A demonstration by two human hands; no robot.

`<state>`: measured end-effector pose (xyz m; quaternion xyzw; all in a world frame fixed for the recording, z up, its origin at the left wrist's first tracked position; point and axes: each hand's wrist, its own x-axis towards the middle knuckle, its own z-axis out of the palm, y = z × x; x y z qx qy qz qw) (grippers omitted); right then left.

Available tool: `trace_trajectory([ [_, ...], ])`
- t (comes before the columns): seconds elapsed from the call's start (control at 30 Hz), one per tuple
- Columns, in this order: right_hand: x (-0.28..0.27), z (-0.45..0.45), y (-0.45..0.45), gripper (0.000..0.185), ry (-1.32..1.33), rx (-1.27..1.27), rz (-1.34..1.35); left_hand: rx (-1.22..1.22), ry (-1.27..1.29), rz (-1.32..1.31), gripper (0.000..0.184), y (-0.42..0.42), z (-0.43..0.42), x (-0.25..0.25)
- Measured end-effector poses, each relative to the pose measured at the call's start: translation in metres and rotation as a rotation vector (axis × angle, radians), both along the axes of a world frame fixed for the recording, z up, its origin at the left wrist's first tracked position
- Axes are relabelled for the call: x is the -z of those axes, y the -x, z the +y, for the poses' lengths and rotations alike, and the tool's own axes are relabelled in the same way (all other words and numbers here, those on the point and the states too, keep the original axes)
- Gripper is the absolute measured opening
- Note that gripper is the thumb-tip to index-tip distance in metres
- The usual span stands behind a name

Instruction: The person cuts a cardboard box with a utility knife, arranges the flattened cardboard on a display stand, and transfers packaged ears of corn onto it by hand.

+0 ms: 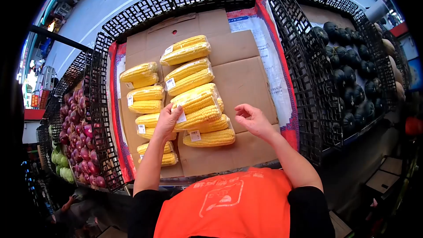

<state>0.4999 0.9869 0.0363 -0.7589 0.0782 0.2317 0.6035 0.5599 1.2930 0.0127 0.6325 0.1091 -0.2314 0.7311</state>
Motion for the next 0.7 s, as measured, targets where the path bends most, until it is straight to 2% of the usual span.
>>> trace_trajectory([
  [0.1,-0.008,0.012,0.026,0.062,0.234,-0.277,-0.211,-0.006,0.0,0.025,0.046,0.052,0.002,-0.007],
  [0.13,-0.002,0.015,0.037,0.069,0.269,-0.32,-0.315,0.003,-0.071,0.065,0.042,0.072,0.005,-0.003],
  [0.23,0.027,0.024,0.058,0.087,0.385,-0.397,-0.559,0.016,-0.034,0.088,0.037,0.127,0.003,-0.001],
  [0.3,0.046,0.024,0.056,0.084,0.368,-0.373,-0.54,0.049,-0.08,0.075,0.037,0.151,0.003,0.013],
  [0.37,0.05,0.023,0.05,0.077,0.336,-0.331,-0.472,0.0,-0.047,0.085,0.037,0.155,-0.002,0.012],
  [0.43,0.045,0.02,0.044,0.076,0.373,-0.384,-0.513,0.005,-0.02,0.032,0.035,0.157,-0.001,0.016],
  [0.57,0.045,0.018,0.049,0.075,0.412,-0.349,-0.583,0.173,-0.126,0.015,0.03,0.162,0.002,0.022],
  [0.67,0.052,0.017,0.054,0.077,0.408,-0.324,-0.569,0.201,-0.376,-0.11,0.033,0.165,-0.009,0.04],
  [0.7,0.053,0.016,0.053,0.077,0.419,-0.311,-0.564,0.103,-0.345,-0.117,0.035,0.167,-0.015,0.047],
])
